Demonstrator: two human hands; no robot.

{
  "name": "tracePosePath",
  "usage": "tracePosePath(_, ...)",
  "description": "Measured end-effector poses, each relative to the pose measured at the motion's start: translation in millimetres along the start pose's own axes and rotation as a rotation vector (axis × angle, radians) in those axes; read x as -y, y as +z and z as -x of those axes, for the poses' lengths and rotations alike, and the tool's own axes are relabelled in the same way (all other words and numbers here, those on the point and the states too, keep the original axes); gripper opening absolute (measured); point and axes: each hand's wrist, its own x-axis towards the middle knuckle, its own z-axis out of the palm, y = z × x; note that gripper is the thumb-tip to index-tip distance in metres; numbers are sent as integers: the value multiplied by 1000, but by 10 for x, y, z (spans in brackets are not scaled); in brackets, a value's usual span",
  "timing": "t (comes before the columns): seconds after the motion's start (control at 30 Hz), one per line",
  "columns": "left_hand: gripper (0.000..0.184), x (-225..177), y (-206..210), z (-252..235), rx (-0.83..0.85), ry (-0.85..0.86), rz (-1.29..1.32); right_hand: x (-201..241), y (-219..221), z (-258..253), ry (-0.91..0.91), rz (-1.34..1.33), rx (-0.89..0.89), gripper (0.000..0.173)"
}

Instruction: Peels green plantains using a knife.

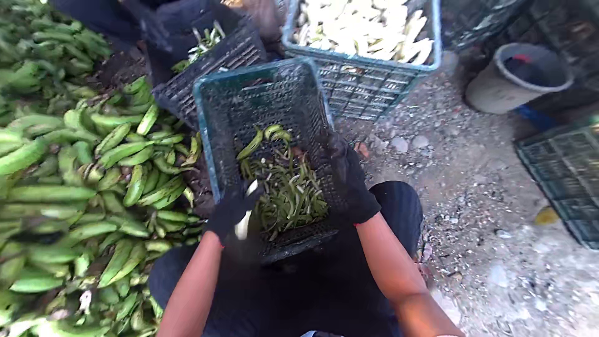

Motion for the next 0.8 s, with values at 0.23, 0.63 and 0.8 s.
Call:
tracePosePath(0.23, 44, -995, -240, -535, 87, 184, 312, 242, -703, 1, 80, -221, -281, 67)
tracePosePath(0.63, 62, -1102, -634, -723, 32, 284, 517, 238, -623, 104, 12, -371, -113, 92)
tracePosePath(0.8, 53, 734, -981, 477, -428, -19, 640, 144, -370, 87, 77, -379, 99, 82)
